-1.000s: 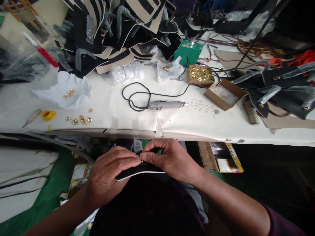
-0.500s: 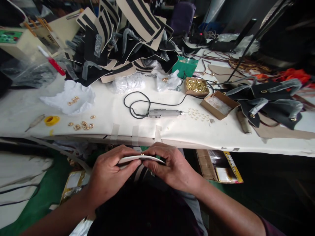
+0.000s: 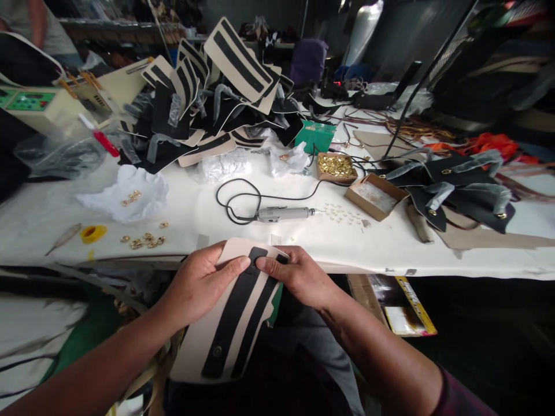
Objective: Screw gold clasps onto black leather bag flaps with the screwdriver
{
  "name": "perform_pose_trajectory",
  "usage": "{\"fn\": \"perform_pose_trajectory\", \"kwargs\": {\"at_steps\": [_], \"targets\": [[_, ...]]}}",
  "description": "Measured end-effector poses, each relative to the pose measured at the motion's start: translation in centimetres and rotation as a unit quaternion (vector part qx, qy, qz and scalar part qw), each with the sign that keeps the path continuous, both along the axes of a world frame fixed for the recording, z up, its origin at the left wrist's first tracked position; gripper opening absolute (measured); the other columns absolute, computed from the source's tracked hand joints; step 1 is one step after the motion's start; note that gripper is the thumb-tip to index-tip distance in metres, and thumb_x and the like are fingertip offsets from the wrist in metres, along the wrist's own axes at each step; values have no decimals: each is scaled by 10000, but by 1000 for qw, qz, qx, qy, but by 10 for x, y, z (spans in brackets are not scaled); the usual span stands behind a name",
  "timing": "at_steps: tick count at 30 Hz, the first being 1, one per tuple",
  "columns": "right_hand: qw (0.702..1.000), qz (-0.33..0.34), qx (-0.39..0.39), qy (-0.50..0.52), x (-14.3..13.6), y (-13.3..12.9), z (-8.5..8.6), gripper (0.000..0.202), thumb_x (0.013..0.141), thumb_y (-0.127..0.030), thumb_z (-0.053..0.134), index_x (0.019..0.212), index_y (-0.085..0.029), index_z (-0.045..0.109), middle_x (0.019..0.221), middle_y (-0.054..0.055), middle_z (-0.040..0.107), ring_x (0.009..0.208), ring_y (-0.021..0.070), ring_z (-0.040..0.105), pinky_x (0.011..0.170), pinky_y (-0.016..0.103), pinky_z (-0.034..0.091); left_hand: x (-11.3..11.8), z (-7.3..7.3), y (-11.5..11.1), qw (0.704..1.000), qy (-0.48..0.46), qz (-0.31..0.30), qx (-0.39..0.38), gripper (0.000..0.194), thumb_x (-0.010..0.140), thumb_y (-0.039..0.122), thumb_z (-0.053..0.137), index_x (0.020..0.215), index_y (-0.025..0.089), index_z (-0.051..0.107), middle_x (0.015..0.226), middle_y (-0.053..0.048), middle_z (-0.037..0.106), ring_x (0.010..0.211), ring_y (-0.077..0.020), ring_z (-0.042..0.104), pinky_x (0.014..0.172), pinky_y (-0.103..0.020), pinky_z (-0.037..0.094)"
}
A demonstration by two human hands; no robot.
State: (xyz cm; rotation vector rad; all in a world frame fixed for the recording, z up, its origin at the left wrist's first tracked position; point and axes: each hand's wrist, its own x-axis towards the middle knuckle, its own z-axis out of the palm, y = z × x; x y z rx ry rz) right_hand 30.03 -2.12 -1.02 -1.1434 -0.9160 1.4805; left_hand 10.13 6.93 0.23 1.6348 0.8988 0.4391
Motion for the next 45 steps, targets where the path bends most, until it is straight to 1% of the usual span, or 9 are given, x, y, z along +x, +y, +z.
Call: {"fn": "perform_pose_trajectory", "kwargs": {"at_steps": [7, 12, 15, 17, 20, 23, 32, 39, 45], "targets": [[995, -18, -51, 83, 2, 11, -11, 363, 772, -447, 880, 968, -157, 785, 808, 40, 750, 697, 192, 677, 691, 311, 545, 10, -4, 7, 1000, -13, 11, -10, 424, 900, 558, 734, 1102, 187, 775, 993, -62, 833, 916, -306, 781, 740, -341, 629], [993, -16, -65, 96, 9, 23, -23, 363, 753, -412, 886, 972, -136, 796, 799, 58, 773, 699, 203, 709, 695, 318, 566, 15, -30, 15, 999, -33, 22, -1, 427, 928, 526, 711, 1192, 191, 723, 1086, -80, 807, 971, -292, 764, 826, -373, 620], [995, -16, -73, 59, 17, 37, -26, 329, 748, -386, 872, 939, -129, 796, 825, 66, 786, 701, 193, 711, 693, 306, 565, 21, -49, 20, 986, -40, 93, 129, 582, 914, 439, 742, 1431, 238, 568, 1301, -99, 716, 1111, -276, 713, 900, -378, 601], [995, -11, -92, 26, 22, 46, -26, 298, 728, -367, 862, 889, -129, 785, 802, 59, 781, 668, 179, 694, 647, 285, 549, 22, -58, 22, 959, -26, 123, 255, 645, 907, 369, 750, 1495, 272, 505, 1421, -112, 623, 1211, -281, 656, 924, -387, 590], [988, 4, -145, -47, 25, 58, -26, 243, 715, -357, 834, 759, -143, 728, 634, 14, 699, 523, 135, 594, 481, 240, 436, 19, -65, 22, 906, -5, 73, 416, 373, 927, 274, 726, 1295, 277, 664, 1394, -101, 612, 1279, -295, 601, 1015, -449, 553], [976, 40, -173, -124, 22, 66, -28, 219, 732, -341, 809, 713, -161, 685, 565, -18, 628, 470, 115, 532, 427, 226, 368, 12, -71, 23, 874, -2, 27, 486, 172, 931, 219, 731, 1098, 259, 733, 1317, -93, 659, 1253, -302, 602, 1064, -502, 522], [937, 62, -182, -292, 18, 90, -29, 130, 851, -211, 642, 731, -168, 668, 607, -17, 622, 537, 142, 566, 483, 248, 413, 22, -97, 44, 900, 23, 22, 436, 137, 900, 184, 754, 1027, 233, 776, 1285, -91, 707, 1256, -313, 576, 1063, -535, 521], [908, 46, -150, -388, 19, 98, -36, 132, 805, -212, 738, 680, -189, 703, 682, -2, 693, 689, 178, 621, 635, 275, 458, 26, -107, 51, 911, 54, 21, 409, 153, 887, 236, 767, 1040, 248, 762, 1272, -83, 722, 1230, -311, 608, 1046, -533, 504], [884, 21, -132, -447, 17, 98, -45, 122, 768, -268, 778, 692, -218, 696, 714, 9, 703, 726, 202, 637, 630, 294, 440, 26, -107, 53, 915, 78, 7, 397, 153, 874, 268, 775, 1026, 266, 766, 1270, -76, 734, 1236, -332, 610, 1039, -554, 483]]}}
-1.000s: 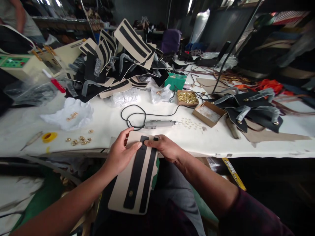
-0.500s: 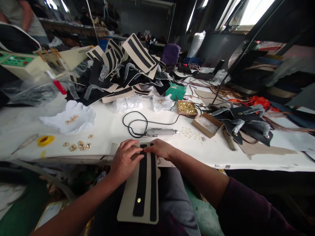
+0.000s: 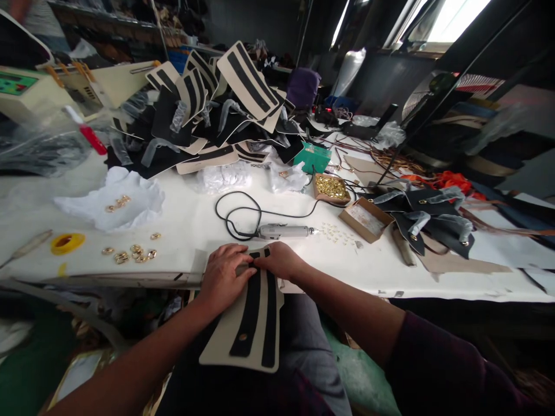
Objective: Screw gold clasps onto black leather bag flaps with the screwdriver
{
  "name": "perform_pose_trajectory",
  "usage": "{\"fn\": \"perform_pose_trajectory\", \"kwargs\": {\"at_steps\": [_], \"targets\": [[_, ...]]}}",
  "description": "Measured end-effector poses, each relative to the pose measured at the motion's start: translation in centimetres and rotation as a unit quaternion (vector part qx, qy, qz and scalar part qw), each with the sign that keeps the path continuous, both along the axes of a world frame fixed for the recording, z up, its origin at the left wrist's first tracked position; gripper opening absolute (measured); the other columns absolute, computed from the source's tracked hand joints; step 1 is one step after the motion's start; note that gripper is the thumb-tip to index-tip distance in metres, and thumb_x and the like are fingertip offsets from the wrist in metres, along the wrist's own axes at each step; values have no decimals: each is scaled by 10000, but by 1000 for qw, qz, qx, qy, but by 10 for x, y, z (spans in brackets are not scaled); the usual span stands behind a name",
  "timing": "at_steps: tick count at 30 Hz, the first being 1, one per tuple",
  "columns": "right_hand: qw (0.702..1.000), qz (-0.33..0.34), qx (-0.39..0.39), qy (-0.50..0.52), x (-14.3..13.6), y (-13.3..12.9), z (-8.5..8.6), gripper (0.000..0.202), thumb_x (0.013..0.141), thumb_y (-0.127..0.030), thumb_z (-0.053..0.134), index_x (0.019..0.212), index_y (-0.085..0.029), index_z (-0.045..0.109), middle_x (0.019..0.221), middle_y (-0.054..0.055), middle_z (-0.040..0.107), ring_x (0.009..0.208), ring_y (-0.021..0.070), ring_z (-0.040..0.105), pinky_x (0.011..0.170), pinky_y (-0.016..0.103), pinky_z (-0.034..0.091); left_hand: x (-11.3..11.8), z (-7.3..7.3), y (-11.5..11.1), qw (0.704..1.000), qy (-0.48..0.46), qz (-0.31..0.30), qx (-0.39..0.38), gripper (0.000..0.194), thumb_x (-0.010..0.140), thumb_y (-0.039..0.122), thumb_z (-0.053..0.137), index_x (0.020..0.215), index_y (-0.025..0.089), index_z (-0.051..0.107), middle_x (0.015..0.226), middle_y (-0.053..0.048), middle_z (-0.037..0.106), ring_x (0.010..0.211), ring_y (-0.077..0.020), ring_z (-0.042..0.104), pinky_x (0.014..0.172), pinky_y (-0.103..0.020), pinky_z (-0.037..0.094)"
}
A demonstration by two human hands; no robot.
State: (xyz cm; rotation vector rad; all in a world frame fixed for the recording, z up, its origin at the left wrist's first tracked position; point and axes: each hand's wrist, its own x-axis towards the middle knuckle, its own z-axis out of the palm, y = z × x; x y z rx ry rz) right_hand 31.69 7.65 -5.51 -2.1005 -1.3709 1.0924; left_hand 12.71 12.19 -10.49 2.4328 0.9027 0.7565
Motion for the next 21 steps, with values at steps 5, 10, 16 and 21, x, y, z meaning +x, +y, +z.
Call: {"fn": "perform_pose_trajectory", "kwargs": {"at_steps": [5, 10, 16, 21], "targets": [[999, -17, 16, -37, 2, -4, -3, 245, 781, -276, 745, 1014, -204, 732, 869, 24, 746, 821, 205, 678, 679, 275, 475, 3, 3, 2, 1000, 19, 2, -2, 173, 850, 282, 796, 1022, 288, 780, 1285, -56, 744, 1243, -338, 616, 1031, -557, 487], [997, -15, 30, -64, 2, -9, -5, 371, 788, -230, 712, 1153, -165, 710, 1010, 91, 769, 935, 243, 697, 785, 306, 494, 3, 3, 3, 999, 14, -31, 6, 166, 896, 265, 759, 1054, 299, 798, 1364, -33, 729, 1326, -335, 599, 1113, -568, 451], [995, -20, 42, -91, 0, -12, -9, 388, 843, -278, 712, 1208, -149, 695, 1094, 134, 762, 1034, 278, 694, 876, 346, 495, 1, -3, 5, 999, 22, -45, 21, 192, 934, 297, 735, 1111, 320, 805, 1378, -20, 727, 1357, -332, 596, 1116, -569, 451], [991, -63, 101, -57, 20, -32, 4, 437, 899, -349, 690, 1311, -203, 669, 939, 44, 759, 805, 203, 696, 767, 302, 506, 0, -7, 7, 998, 17, -50, 22, 190, 955, 340, 711, 1119, 322, 806, 1376, -21, 728, 1356, -334, 599, 1121, -572, 448]]}}
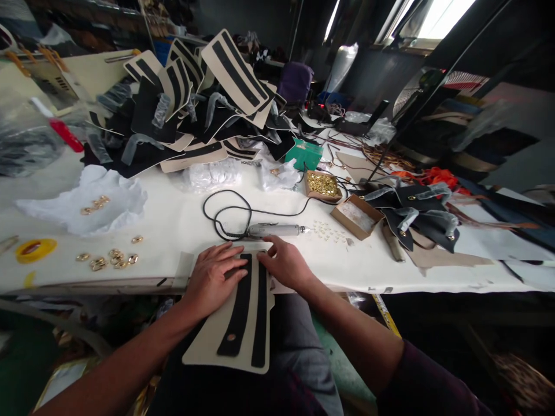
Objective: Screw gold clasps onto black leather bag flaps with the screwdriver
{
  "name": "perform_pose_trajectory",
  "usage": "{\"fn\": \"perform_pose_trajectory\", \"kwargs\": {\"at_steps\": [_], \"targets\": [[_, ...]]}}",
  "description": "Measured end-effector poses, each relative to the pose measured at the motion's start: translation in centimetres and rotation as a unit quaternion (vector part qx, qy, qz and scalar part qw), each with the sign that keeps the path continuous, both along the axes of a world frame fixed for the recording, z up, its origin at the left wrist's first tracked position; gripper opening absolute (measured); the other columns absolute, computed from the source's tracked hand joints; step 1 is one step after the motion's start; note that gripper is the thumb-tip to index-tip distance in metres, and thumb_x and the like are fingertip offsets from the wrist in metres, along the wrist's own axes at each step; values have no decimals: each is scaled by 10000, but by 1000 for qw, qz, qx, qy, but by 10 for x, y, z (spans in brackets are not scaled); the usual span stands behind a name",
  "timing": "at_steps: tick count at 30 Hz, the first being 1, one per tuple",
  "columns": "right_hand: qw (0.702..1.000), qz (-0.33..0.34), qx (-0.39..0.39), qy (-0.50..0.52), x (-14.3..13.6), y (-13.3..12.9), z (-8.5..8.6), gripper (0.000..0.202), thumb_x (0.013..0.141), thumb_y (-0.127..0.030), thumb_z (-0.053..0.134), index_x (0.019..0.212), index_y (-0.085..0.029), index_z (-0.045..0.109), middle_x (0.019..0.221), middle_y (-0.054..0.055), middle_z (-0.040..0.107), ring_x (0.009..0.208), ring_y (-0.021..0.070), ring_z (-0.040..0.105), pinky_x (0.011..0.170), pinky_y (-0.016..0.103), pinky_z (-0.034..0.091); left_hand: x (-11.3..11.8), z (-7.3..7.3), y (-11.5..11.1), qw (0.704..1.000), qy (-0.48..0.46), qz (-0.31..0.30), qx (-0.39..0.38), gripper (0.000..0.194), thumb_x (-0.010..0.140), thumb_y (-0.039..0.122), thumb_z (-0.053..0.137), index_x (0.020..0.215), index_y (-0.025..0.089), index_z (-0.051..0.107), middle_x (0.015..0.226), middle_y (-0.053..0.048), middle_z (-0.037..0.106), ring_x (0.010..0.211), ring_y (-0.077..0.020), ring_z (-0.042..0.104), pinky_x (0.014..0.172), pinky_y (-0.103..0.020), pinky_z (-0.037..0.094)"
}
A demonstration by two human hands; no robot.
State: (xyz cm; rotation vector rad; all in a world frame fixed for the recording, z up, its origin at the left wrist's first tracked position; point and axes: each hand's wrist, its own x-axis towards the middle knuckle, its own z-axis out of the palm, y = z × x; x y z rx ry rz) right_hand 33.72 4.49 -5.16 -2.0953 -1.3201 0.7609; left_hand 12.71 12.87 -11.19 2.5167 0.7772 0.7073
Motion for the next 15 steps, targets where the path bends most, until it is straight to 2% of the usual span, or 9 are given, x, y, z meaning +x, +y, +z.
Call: {"fn": "perform_pose_trajectory", "kwargs": {"at_steps": [2, 5, 7, 10, 12, 15], "targets": [[996, -54, 73, 7, 18, -16, 7, 317, 937, -361, 641, 1213, -225, 716, 914, 24, 752, 717, 173, 665, 717, 290, 502, 0, -2, 1, 1000, -8, 0, 1, 189, 953, 353, 706, 1108, 323, 811, 1362, -22, 736, 1348, -334, 605, 1123, -571, 448], [980, -103, 158, -57, 42, -43, 7, 193, 945, -347, 627, 1004, -218, 758, 932, 42, 749, 722, 173, 646, 730, 301, 503, 0, -4, 1, 1000, -22, 1, -1, 182, 942, 359, 710, 1088, 330, 814, 1337, -17, 750, 1333, -332, 616, 1125, -567, 450], [979, -85, 161, -91, 52, -58, -2, 177, 945, -325, 627, 961, -217, 766, 938, 54, 746, 740, 179, 655, 744, 306, 508, 0, -5, 2, 1000, -27, 2, -4, 179, 939, 361, 710, 1083, 337, 813, 1333, -8, 752, 1331, -331, 618, 1124, -566, 451], [986, -33, 128, -101, 53, -70, -19, 201, 972, -310, 605, 1015, -228, 783, 979, 63, 746, 757, 177, 679, 754, 297, 521, 1, -5, 1, 1000, -31, 1, -3, 176, 938, 362, 710, 1080, 339, 812, 1335, 0, 751, 1329, -328, 621, 1128, -561, 451], [987, -6, 113, -117, 50, -70, -28, 221, 990, -298, 592, 1063, -239, 792, 1021, 65, 748, 799, 178, 695, 776, 287, 518, 1, -5, 1, 1000, -30, 0, -1, 175, 944, 363, 704, 1078, 332, 811, 1333, -2, 752, 1323, -323, 626, 1129, -556, 452], [984, 27, 99, -148, 46, -64, -32, 247, 1020, -301, 571, 1114, -258, 795, 1061, 59, 745, 870, 179, 706, 799, 267, 499, 0, -5, 1, 1000, -26, -3, 3, 177, 950, 364, 698, 1080, 321, 810, 1330, -8, 753, 1322, -315, 626, 1132, -544, 455]]}}
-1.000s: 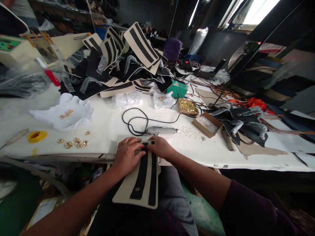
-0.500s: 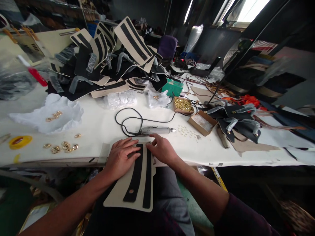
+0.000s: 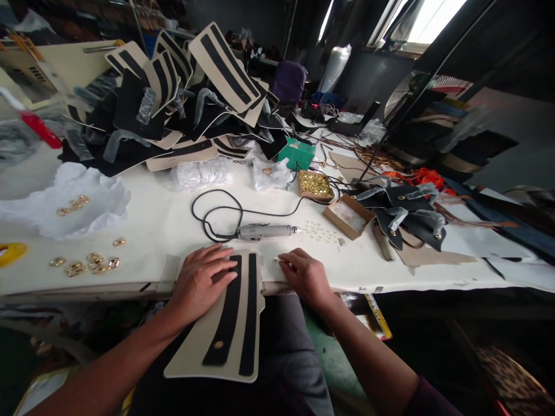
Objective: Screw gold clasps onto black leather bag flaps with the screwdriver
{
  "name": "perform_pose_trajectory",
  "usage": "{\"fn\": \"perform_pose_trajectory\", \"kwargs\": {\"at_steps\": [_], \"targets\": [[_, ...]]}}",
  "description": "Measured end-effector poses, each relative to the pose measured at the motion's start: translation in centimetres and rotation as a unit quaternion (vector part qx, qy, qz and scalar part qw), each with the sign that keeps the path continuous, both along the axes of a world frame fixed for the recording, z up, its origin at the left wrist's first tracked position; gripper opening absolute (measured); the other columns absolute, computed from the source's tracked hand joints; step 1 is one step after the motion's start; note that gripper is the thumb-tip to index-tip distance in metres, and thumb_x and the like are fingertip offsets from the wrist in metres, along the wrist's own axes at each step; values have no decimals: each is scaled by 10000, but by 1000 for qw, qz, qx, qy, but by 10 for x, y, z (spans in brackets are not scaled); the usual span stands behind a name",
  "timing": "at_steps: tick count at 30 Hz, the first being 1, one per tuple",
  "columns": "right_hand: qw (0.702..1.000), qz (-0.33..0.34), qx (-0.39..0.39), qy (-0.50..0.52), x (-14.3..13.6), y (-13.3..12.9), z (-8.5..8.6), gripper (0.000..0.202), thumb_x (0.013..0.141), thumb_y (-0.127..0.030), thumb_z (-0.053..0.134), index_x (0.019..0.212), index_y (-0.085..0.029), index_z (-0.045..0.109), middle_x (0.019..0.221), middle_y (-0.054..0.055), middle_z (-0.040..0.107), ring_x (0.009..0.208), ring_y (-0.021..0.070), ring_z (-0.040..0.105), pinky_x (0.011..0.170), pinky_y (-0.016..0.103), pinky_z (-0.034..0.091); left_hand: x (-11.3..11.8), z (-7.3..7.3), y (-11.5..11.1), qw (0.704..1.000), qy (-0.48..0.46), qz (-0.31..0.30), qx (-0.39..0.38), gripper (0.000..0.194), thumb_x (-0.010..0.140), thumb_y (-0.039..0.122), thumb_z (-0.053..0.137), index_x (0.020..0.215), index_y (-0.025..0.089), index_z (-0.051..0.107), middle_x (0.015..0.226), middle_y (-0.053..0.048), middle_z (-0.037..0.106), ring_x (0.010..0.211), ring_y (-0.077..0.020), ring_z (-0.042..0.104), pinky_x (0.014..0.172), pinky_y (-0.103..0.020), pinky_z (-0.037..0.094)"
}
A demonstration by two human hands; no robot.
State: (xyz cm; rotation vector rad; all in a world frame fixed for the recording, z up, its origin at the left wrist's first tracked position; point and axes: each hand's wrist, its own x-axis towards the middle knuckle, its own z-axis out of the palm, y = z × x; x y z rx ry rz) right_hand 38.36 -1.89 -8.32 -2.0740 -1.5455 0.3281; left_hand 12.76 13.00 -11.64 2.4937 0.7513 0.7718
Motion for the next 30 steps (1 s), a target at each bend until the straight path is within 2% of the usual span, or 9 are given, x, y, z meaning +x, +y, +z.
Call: {"fn": "perform_pose_trajectory", "kwargs": {"at_steps": [5, 10, 15, 18, 21, 25, 30], "targets": [[998, 35, -33, -30, 1, 8, 1, 247, 1027, -293, 564, 1054, -286, 809, 1038, 39, 733, 901, 169, 705, 810, 240, 481, 0, -1, 0, 1000, 9, 4, 4, 180, 954, 363, 695, 1088, 319, 807, 1334, -11, 751, 1337, -312, 614, 1134, -539, 453], [998, 40, -42, 4, 8, 15, 1, 215, 996, -277, 601, 1045, -278, 810, 1043, 41, 729, 893, 177, 705, 827, 254, 501, 0, 2, -1, 1000, 12, 4, -2, 181, 950, 337, 704, 1103, 326, 799, 1339, -7, 748, 1348, -321, 603, 1120, -554, 453], [994, 56, -92, 29, 18, 31, 11, 136, 928, -252, 683, 965, -265, 813, 1011, 26, 750, 906, 195, 700, 838, 284, 491, 1, 6, -2, 1000, 13, 9, -11, 168, 940, 307, 717, 1090, 313, 794, 1322, -10, 756, 1345, -325, 601, 1121, -561, 452], [989, 70, -131, -17, 20, 40, 19, 117, 909, -245, 693, 924, -266, 807, 994, 12, 763, 887, 192, 696, 797, 281, 461, 1, 7, -2, 1000, 13, 6, -14, 160, 939, 302, 718, 1083, 301, 789, 1316, -18, 759, 1347, -320, 601, 1127, -558, 454], [980, 95, -140, -109, 18, 44, 21, 157, 939, -246, 637, 891, -249, 787, 960, 22, 764, 821, 184, 682, 709, 282, 400, 1, 9, -3, 1000, 11, 6, -22, 161, 931, 284, 726, 1080, 301, 785, 1320, -18, 757, 1349, -320, 603, 1128, -562, 453], [955, 142, -119, -232, 15, 42, 17, 279, 1003, -258, 518, 834, -209, 735, 878, 58, 738, 721, 175, 635, 623, 310, 286, 2, 9, -3, 1000, 9, 10, -26, 158, 925, 279, 738, 1075, 302, 784, 1313, -18, 760, 1349, -321, 603, 1126, -560, 450], [946, 164, -77, -270, 18, 44, 9, 256, 967, -223, 507, 795, -188, 693, 816, 55, 717, 676, 154, 595, 608, 322, 222, 1, 8, -3, 1000, 12, 10, -17, 164, 933, 290, 737, 1091, 300, 780, 1314, -14, 759, 1353, -314, 594, 1129, -547, 446]]}}
